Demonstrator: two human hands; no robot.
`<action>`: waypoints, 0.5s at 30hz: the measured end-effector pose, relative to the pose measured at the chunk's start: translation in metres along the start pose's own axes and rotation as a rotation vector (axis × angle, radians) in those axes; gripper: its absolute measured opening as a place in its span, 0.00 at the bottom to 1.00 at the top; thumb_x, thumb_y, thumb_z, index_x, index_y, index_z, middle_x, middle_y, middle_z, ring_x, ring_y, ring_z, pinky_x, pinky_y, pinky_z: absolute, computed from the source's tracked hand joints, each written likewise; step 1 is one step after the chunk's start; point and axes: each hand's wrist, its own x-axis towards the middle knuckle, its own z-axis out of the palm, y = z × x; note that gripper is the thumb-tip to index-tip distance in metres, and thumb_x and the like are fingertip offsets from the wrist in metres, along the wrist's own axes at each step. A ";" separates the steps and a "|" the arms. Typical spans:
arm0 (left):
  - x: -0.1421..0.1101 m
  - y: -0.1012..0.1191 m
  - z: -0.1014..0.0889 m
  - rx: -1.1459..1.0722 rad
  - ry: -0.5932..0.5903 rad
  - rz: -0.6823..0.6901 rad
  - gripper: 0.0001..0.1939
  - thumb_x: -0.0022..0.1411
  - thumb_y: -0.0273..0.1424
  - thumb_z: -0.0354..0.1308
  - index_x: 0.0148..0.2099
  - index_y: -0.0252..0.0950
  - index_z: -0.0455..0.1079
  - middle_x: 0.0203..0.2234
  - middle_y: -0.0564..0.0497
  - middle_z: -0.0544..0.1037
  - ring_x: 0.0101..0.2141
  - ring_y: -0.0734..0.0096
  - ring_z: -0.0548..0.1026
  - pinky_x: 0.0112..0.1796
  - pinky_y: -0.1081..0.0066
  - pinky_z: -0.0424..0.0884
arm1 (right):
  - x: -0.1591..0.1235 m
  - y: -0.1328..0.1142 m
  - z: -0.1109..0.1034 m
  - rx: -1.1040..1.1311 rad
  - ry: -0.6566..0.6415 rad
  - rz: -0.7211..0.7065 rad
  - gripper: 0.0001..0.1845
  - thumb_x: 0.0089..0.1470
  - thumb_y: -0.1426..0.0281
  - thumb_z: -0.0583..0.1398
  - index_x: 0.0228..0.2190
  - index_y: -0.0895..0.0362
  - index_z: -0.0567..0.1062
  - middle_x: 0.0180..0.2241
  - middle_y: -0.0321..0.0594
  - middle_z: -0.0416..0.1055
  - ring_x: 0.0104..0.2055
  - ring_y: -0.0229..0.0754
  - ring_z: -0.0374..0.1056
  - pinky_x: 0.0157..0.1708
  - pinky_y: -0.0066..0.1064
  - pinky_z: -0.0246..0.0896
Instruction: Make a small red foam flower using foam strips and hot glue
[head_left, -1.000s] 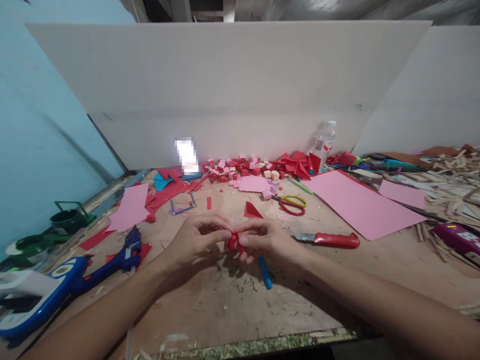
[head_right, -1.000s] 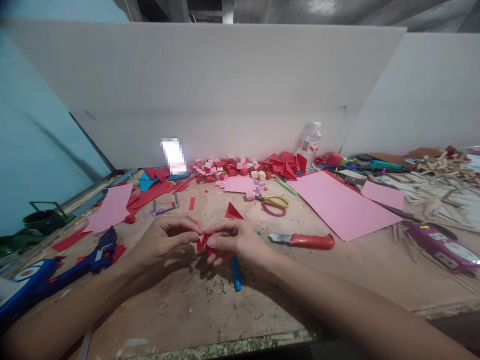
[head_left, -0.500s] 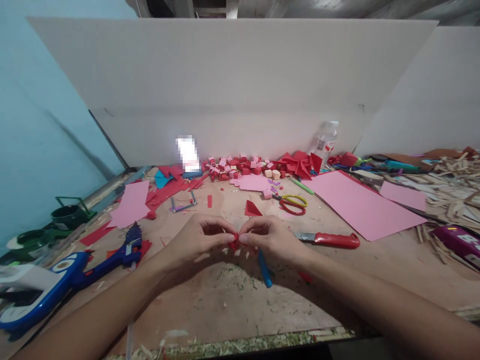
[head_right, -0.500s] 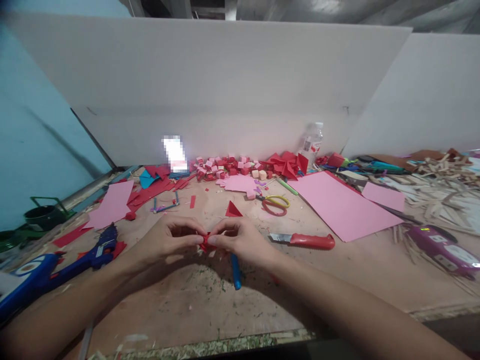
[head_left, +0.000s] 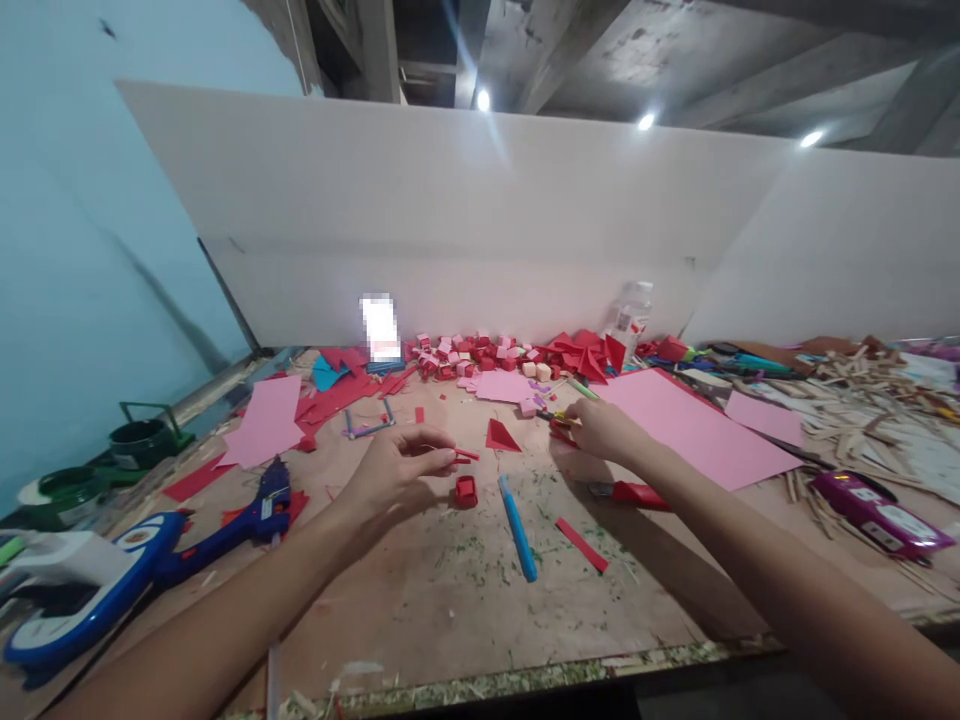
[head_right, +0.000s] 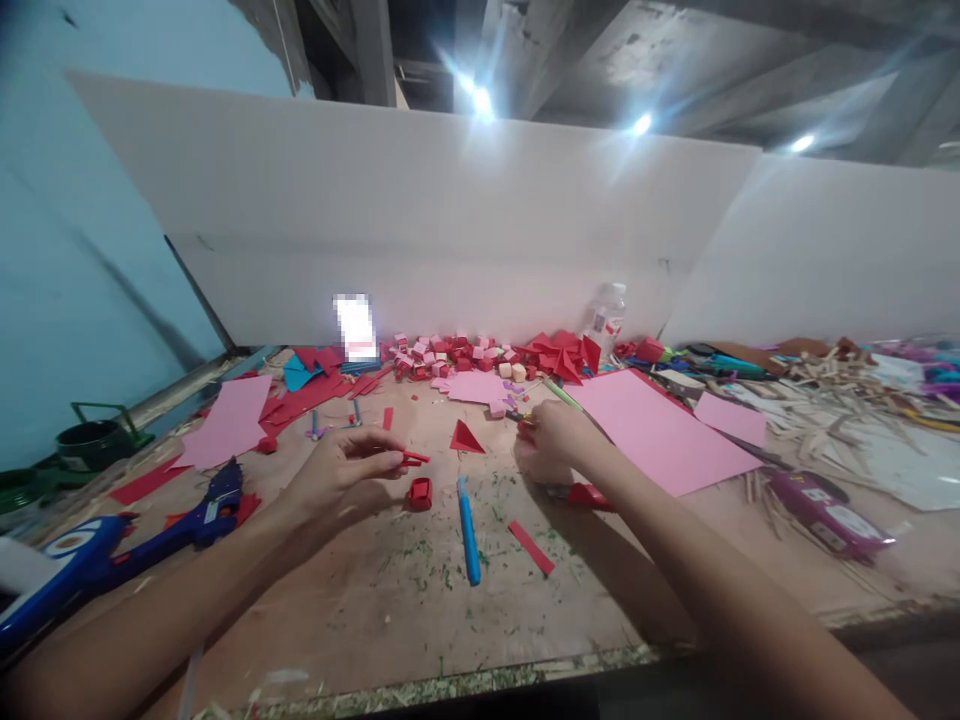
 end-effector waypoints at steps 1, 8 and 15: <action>0.001 -0.001 -0.001 -0.021 0.012 0.001 0.18 0.41 0.39 0.77 0.31 0.33 0.78 0.25 0.48 0.82 0.27 0.64 0.80 0.35 0.64 0.79 | 0.000 0.003 0.002 -0.022 -0.017 0.004 0.13 0.60 0.64 0.62 0.39 0.58 0.84 0.35 0.51 0.81 0.38 0.52 0.75 0.35 0.33 0.60; 0.001 0.002 -0.003 -0.099 -0.008 -0.012 0.18 0.45 0.40 0.76 0.31 0.33 0.77 0.26 0.48 0.83 0.27 0.67 0.80 0.35 0.67 0.79 | 0.012 0.014 0.011 -0.123 -0.075 0.019 0.18 0.62 0.59 0.60 0.37 0.61 0.82 0.37 0.56 0.80 0.38 0.54 0.75 0.30 0.35 0.54; -0.002 0.005 -0.001 -0.149 0.021 -0.048 0.18 0.42 0.38 0.77 0.32 0.33 0.76 0.25 0.49 0.81 0.27 0.67 0.80 0.29 0.71 0.75 | 0.026 0.013 0.011 -0.007 -0.094 0.090 0.15 0.53 0.61 0.66 0.24 0.59 0.78 0.31 0.56 0.78 0.36 0.55 0.73 0.30 0.35 0.52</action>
